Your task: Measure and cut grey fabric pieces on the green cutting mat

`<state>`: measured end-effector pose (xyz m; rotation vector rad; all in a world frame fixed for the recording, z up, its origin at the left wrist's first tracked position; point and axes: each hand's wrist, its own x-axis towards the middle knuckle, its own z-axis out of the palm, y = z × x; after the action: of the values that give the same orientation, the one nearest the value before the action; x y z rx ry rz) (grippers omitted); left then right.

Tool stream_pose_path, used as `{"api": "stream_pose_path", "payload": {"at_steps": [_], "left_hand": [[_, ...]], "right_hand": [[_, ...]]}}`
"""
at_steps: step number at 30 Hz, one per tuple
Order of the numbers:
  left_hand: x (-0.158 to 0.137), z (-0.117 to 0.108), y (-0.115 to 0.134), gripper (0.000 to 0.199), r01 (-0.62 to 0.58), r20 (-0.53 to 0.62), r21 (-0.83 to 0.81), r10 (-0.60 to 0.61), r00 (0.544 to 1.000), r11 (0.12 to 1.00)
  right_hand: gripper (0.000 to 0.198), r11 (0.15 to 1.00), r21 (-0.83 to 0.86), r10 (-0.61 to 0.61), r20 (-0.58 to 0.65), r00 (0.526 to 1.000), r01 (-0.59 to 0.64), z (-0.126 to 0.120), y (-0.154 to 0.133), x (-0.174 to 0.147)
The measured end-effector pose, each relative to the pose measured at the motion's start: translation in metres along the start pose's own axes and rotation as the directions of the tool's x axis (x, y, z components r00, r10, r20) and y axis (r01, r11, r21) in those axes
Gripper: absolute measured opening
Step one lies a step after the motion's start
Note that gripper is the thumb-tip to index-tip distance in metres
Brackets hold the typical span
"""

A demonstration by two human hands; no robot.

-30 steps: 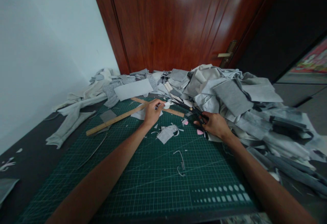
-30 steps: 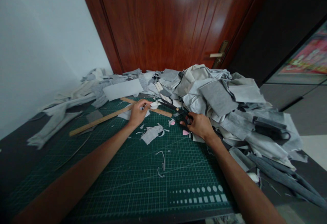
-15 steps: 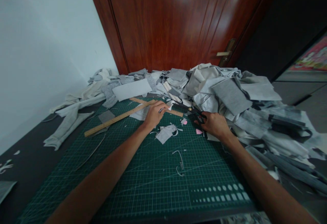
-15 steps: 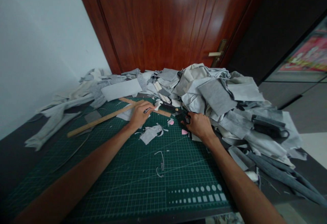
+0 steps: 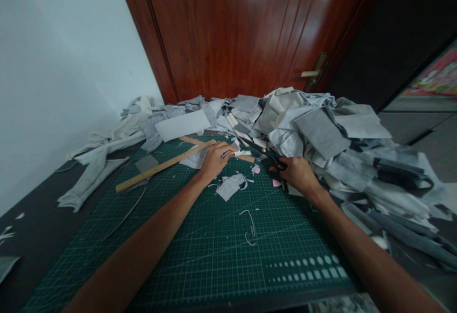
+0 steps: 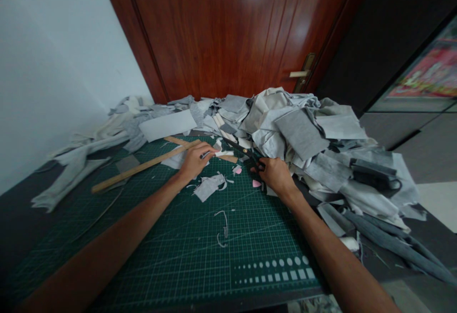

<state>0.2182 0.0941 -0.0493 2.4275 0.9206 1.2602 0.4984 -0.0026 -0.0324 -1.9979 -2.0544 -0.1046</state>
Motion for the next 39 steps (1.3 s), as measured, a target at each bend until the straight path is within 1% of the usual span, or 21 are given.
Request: {"api": "stream_pose_path", "payload": {"at_steps": [4,8,13,16,20,27,33,36,39], "left_hand": [[0.000,-0.001,0.002,0.014,0.024,-0.002,-0.007,-0.024,1.000,1.000],[0.000,-0.002,0.001,0.012,0.087,-0.093,-0.055,-0.091,0.992,0.995],[0.002,-0.001,-0.008,0.009,0.205,-0.194,-0.235,-0.252,0.948,0.950],[0.003,-0.001,-0.013,0.008,0.237,-0.220,-0.287,-0.305,0.927,0.928],[0.003,-0.001,-0.017,0.006,0.239,-0.226,-0.299,-0.312,0.923,0.924],[0.003,0.000,-0.018,0.006,0.253,-0.238,-0.338,-0.343,0.909,0.906],[0.003,-0.001,-0.012,0.006,0.235,-0.205,-0.341,-0.316,0.926,0.910],[0.003,-0.001,-0.010,0.007,0.237,-0.205,-0.344,-0.319,0.925,0.909],[0.003,-0.001,-0.010,0.007,0.252,-0.201,-0.355,-0.337,0.920,0.900]], "right_hand": [[0.030,0.999,0.047,0.005,-0.054,0.999,-0.003,0.000,0.004,0.001],[0.034,0.999,0.044,0.013,-0.079,0.997,-0.010,-0.001,0.007,0.002],[0.038,1.000,0.009,0.024,-0.073,0.997,-0.023,-0.001,0.007,0.002],[0.038,0.999,-0.030,0.019,-0.066,0.998,-0.021,0.000,0.005,0.001],[0.037,0.999,-0.042,-0.004,-0.049,0.999,0.002,-0.001,0.004,0.000],[0.035,0.997,0.021,-0.079,-0.060,0.995,0.080,-0.002,0.001,0.000],[0.034,0.990,0.087,-0.106,-0.061,0.993,0.111,0.002,0.000,-0.001],[0.035,0.986,0.105,-0.118,-0.079,0.990,0.126,0.006,0.001,-0.001],[0.041,0.980,0.148,-0.122,-0.100,0.987,0.136,0.007,0.002,-0.001]]}}
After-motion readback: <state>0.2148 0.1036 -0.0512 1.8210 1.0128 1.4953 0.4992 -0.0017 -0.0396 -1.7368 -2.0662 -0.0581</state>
